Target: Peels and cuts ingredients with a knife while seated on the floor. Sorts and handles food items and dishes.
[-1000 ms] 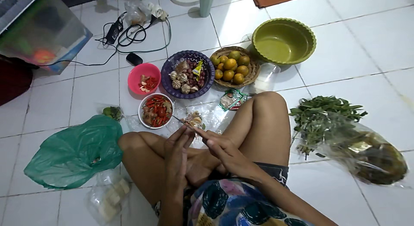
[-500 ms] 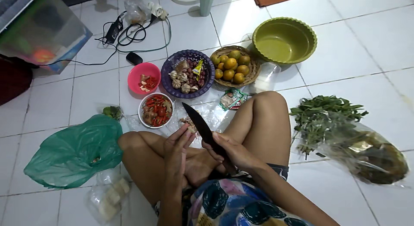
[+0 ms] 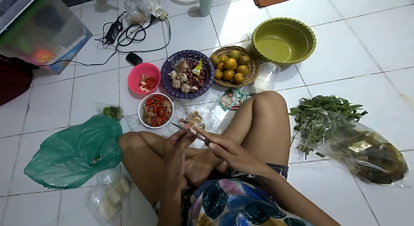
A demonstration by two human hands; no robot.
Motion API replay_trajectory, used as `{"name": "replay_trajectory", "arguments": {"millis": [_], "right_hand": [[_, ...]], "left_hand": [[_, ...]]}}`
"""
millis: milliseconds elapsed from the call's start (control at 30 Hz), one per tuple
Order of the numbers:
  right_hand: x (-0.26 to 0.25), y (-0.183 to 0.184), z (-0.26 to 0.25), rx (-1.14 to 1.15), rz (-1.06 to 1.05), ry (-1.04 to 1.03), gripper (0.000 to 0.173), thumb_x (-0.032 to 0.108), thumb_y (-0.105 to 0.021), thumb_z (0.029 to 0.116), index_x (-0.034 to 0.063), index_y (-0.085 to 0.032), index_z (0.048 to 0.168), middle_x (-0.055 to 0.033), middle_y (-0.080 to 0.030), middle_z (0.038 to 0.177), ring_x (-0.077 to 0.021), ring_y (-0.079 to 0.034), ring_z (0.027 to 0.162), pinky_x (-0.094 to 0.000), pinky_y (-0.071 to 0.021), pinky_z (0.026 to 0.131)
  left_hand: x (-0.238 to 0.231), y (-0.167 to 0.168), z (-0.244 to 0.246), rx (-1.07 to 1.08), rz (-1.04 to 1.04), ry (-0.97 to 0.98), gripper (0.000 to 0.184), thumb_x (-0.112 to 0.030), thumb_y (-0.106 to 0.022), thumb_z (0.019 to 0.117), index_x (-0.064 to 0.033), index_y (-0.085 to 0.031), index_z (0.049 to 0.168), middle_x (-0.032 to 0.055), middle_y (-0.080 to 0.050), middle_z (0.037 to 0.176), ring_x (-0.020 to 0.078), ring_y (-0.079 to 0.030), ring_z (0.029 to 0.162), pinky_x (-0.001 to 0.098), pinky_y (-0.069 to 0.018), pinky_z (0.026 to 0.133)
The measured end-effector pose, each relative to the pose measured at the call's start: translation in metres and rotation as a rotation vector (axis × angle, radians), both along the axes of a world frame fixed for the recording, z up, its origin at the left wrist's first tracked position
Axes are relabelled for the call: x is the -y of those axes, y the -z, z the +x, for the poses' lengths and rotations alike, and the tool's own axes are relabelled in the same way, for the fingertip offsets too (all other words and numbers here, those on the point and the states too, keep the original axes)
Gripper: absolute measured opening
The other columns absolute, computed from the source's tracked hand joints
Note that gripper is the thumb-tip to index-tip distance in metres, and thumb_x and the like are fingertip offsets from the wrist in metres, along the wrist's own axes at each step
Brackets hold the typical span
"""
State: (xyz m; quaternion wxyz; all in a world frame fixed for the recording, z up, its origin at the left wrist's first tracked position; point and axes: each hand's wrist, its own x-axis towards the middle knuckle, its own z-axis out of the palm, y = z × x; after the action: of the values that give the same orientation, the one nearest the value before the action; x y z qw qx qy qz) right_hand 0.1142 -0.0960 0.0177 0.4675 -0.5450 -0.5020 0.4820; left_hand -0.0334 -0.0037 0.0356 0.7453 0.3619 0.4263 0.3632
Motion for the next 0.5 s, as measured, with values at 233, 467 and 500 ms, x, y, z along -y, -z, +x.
{"name": "replay_trajectory", "arguments": {"millis": [233, 467, 500], "right_hand": [[0.0003, 0.0041, 0.0007, 0.114, 0.032, 0.023, 0.05, 0.04, -0.04, 0.1086, 0.0139, -0.054, 0.149, 0.0019, -0.055, 0.087, 0.0026, -0.043, 0.069, -0.0139, -0.0374, 0.063], [0.0006, 0.0048, 0.0058, 0.126, 0.034, 0.038, 0.052, 0.044, -0.038, 0.1089, 0.0137, -0.058, 0.146, 0.0046, -0.053, 0.084, 0.0039, -0.042, 0.067, -0.0134, -0.0372, 0.062], [0.001, 0.0034, 0.006, 0.144, 0.038, 0.032, 0.051, 0.044, -0.038, 0.1089, 0.0154, -0.058, 0.146, 0.0036, -0.054, 0.084, 0.0029, -0.043, 0.068, -0.0142, -0.0383, 0.063]], "left_hand": [[-0.0013, 0.0019, -0.0025, 0.023, 0.016, 0.012, 0.029, 0.015, -0.046, 0.0937, 0.0036, -0.07, 0.105, -0.0014, -0.077, 0.093, 0.0056, -0.074, 0.085, 0.0236, -0.0606, 0.083], [-0.0031, 0.0046, -0.0067, 0.039, 0.01, 0.058, 0.028, 0.014, -0.048, 0.0943, 0.0019, -0.072, 0.103, -0.0006, -0.077, 0.094, 0.0065, -0.073, 0.086, 0.024, -0.0608, 0.083], [-0.0027, 0.0045, -0.0068, 0.05, 0.0, 0.054, 0.029, 0.014, -0.048, 0.0941, 0.0013, -0.072, 0.103, -0.0007, -0.077, 0.094, 0.0065, -0.074, 0.086, 0.0241, -0.0608, 0.083]]}}
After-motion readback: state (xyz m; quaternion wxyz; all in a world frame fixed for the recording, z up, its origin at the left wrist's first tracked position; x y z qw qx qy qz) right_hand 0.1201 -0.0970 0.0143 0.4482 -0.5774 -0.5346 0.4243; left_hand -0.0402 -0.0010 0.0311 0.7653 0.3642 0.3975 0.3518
